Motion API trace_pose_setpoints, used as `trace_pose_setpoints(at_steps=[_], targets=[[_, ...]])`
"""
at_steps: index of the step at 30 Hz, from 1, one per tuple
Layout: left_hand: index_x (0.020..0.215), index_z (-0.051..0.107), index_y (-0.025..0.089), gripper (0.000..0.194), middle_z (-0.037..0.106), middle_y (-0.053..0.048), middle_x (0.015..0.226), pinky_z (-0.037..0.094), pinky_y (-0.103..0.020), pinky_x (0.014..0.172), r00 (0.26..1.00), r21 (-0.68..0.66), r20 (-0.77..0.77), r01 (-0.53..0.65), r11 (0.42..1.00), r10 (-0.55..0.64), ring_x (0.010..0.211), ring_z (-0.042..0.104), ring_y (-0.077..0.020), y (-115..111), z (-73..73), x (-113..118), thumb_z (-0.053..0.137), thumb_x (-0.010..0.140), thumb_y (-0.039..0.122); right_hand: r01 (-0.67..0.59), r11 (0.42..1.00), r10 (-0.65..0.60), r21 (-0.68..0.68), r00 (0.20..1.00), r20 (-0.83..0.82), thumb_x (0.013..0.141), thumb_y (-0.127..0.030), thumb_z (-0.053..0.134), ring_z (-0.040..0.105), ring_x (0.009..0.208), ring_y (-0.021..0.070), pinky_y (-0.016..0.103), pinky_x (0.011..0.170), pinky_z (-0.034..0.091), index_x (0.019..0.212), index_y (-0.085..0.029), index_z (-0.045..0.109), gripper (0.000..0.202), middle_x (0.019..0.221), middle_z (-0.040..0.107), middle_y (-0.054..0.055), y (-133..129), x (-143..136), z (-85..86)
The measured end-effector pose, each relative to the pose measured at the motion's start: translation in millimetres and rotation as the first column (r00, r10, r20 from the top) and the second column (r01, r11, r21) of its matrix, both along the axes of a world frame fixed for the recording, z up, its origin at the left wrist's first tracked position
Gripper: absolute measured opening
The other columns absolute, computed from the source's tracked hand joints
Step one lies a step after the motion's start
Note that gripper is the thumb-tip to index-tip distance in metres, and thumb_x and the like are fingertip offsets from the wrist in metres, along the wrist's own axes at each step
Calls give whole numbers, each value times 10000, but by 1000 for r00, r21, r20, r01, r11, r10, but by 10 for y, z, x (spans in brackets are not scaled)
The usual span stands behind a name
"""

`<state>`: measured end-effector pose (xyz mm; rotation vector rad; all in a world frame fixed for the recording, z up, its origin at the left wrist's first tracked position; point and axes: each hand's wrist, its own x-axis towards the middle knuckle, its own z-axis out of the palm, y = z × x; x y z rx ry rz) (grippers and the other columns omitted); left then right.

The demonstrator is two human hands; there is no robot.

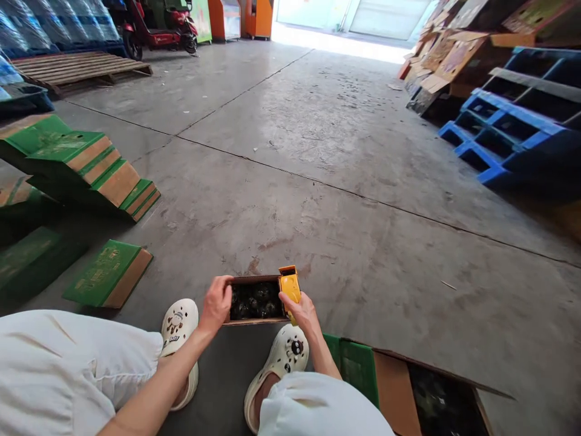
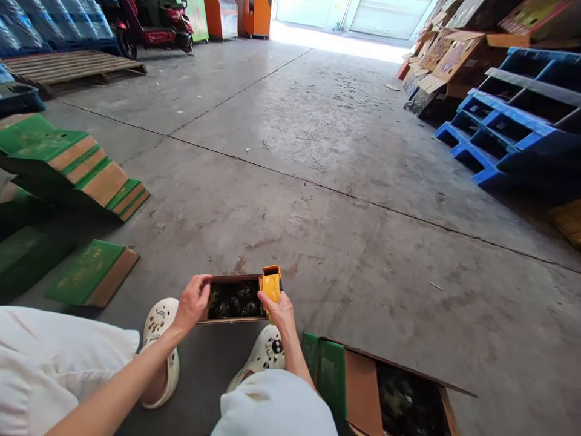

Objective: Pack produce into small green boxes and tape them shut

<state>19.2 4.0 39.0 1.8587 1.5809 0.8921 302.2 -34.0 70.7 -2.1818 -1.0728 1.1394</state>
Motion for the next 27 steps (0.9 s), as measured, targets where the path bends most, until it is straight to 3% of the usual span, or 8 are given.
trace_pose_setpoints(at_steps=[3, 6, 9, 14, 18, 20, 23, 27], targets=[[1512, 481, 194, 662, 630, -160, 1339, 641, -393, 759, 955, -302, 91, -243, 922, 282, 668, 703, -146, -124, -194, -157, 718, 898, 267, -32, 999, 32, -15, 999, 1, 887, -635, 592, 746, 900, 275, 307, 714, 515, 949, -183, 666, 462, 963, 788, 105, 50, 16, -48], [1619, 332, 250, 931, 645, -157, 1350, 602, -274, 571, 947, -570, 135, -167, 804, 293, 546, 671, -89, -41, -262, -105, 822, 827, 243, -64, 997, 69, -50, 994, 88, 831, -540, 719, 744, 981, 315, 327, 760, 504, 1023, -187, 624, 413, 1026, 779, 134, 92, -34, -61], [1620, 272, 287, 1002, 765, -48, 1021, 578, -219, 539, 956, -712, 103, -123, 691, 276, 564, 721, -135, 160, -209, 51, 853, 806, 218, -135, 978, 183, -162, 923, 338, 840, -528, 768, 742, 1058, 360, 358, 806, 489, 1126, -188, 569, 487, 1087, 771, 177, 132, -129, -6], [1465, 375, 290, 792, 763, -68, 1082, 622, -251, 686, 882, -797, 237, -62, 600, 407, 804, 808, -196, 279, -91, 80, 848, 831, 322, -171, 941, 297, -291, 828, 476, 876, -585, 763, 741, 1124, 366, 374, 854, 488, 1183, -186, 530, 554, 1143, 770, 194, 212, -222, 117], [1355, 486, 342, 596, 661, -87, 1379, 614, -304, 817, 775, -805, 490, 227, 548, 399, 1088, 781, -241, 315, 44, -141, 622, 925, 731, -163, 942, 295, -294, 819, 493, 904, -605, 723, 737, 1147, 349, 371, 869, 485, 1163, -204, 525, 517, 1160, 765, 187, 199, -237, 138], [1298, 522, 335, 669, 639, -88, 1408, 602, -320, 769, 800, -836, 448, 215, 506, 399, 1109, 773, -264, 387, 116, -177, 415, 924, 879, -158, 945, 288, -286, 815, 502, 917, -602, 706, 736, 1150, 344, 371, 869, 485, 1160, -209, 525, 496, 1155, 766, 181, 183, -249, 145], [1211, 540, 309, 563, 665, -81, 1372, 567, -300, 701, 879, -882, 293, 97, 461, 376, 1052, 788, -257, 497, 179, -111, 395, 977, 801, -157, 945, 288, -288, 817, 500, 917, -584, 708, 739, 1147, 336, 368, 868, 484, 1164, -211, 529, 481, 1148, 769, 170, 174, -268, 169], [1305, 529, 289, 383, 728, -78, 1298, 571, -294, 765, 930, -850, 248, 75, 521, 271, 1033, 790, -222, 499, 162, -58, 538, 1010, 535, -142, 942, 282, -304, 824, 491, 914, -584, 704, 746, 1130, 335, 365, 862, 479, 1173, -204, 530, 492, 1145, 771, 173, 160, -269, 191]])
